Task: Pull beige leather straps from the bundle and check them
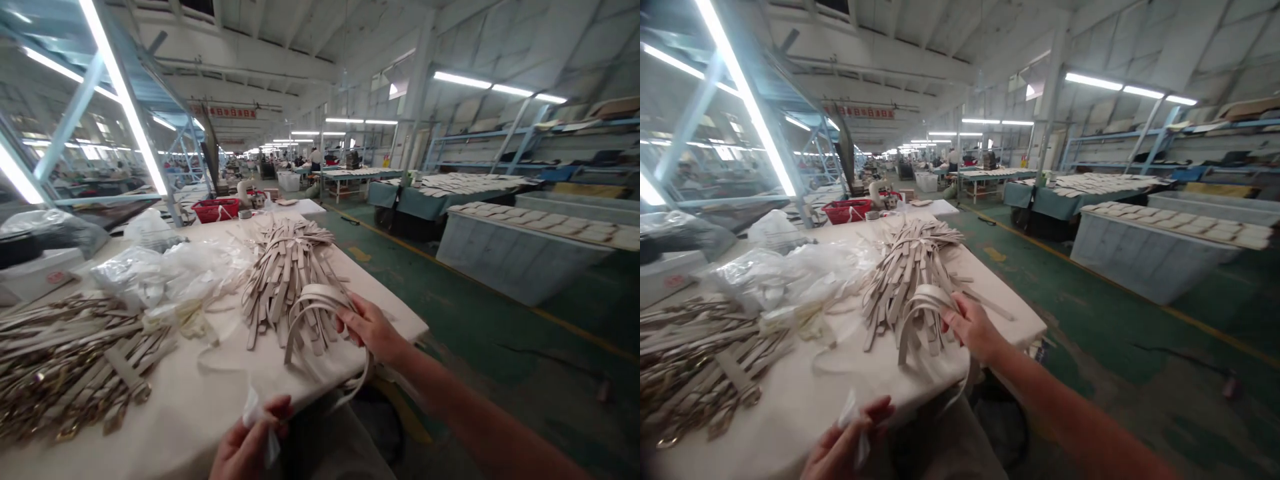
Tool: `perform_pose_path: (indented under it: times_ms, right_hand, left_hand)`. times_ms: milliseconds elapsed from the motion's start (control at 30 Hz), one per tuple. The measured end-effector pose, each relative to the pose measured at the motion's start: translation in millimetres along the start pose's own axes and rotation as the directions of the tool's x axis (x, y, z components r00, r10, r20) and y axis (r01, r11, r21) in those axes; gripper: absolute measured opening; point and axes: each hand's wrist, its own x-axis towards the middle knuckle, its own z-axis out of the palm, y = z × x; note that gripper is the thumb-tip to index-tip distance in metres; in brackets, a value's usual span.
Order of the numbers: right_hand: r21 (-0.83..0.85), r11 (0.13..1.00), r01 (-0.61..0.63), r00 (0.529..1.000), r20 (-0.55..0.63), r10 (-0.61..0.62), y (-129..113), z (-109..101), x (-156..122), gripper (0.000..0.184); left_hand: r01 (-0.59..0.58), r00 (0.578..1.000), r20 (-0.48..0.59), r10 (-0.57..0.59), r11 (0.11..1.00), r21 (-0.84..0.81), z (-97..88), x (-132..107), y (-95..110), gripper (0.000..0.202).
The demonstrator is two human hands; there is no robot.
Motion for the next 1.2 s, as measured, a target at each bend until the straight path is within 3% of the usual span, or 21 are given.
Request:
perform_pose_path:
  times_ms: [67,167,267,367,433,500,567,600,667,733,867,1033,1100,1200]
  right_hand:
    - [0.001,1.000,0.023,0.997,0.073,-0.023,1,28,-15,0.029]
    - [-0.142,0.986,0.085,0.972,0.230,-0.051,6,48,-38,0.022]
    - [-0.359,0.924,0.132,0.925,0.381,0.015,19,47,-62,0.012]
    - [-0.514,0.845,0.149,0.896,0.431,0.104,34,37,-84,0.013]
    - [-0.548,0.825,0.137,0.887,0.439,0.144,41,29,-95,0.020]
    - [-0.522,0.849,0.080,0.873,0.448,0.193,48,23,-103,0.028]
    - [-0.397,0.913,-0.092,0.805,0.510,0.302,59,23,-108,0.038]
    - [-0.298,0.928,-0.223,0.736,0.573,0.361,67,25,-109,0.045]
    - [-0.092,0.857,-0.508,0.577,0.702,0.418,87,32,-111,0.062]
    - [0.069,0.722,-0.689,0.495,0.772,0.399,106,44,-110,0.074]
    - [0.282,0.581,-0.763,0.487,0.842,0.232,123,67,-95,0.080]
    - [0.342,0.405,-0.848,0.397,0.916,0.059,125,83,-75,0.080]
    - [0.383,0.343,-0.858,0.419,0.907,0.037,132,87,-78,0.074]
    - [0.476,0.300,-0.826,0.520,0.850,0.082,144,94,-94,0.067]
  left_hand:
    - [0.007,0.992,0.124,0.000,0.999,-0.052,21.2,-2,-2,0.053]
    - [0.005,0.985,0.168,0.035,0.973,-0.231,45.6,3,2,0.045]
    - [-0.015,0.996,0.070,0.054,0.886,-0.464,49.3,15,14,0.025]
    - [-0.117,0.991,-0.128,0.051,0.800,-0.589,38.1,27,23,0.008]
    - [-0.211,0.965,-0.252,0.074,0.789,-0.577,30.9,32,23,0.010]
    - [-0.244,0.951,-0.295,0.093,0.810,-0.533,27.5,33,19,0.023]
    - [-0.235,0.954,-0.282,0.105,0.845,-0.481,27.3,31,13,0.037]
    - [-0.231,0.955,-0.272,0.115,0.864,-0.447,27.6,30,11,0.041]
    - [-0.231,0.956,-0.259,0.139,0.901,-0.366,27.5,25,7,0.043]
    - [-0.234,0.954,-0.255,0.160,0.927,-0.293,26.2,21,5,0.041]
    - [-0.210,0.952,-0.271,0.145,0.950,-0.229,22.8,14,7,0.041]
    - [-0.239,0.936,-0.298,0.188,0.960,-0.144,11.3,10,14,0.039]
    - [-0.302,0.910,-0.320,0.262,0.950,-0.083,0.9,10,17,0.038]
    - [-0.381,0.870,-0.340,0.358,0.925,0.000,-14.7,11,19,0.035]
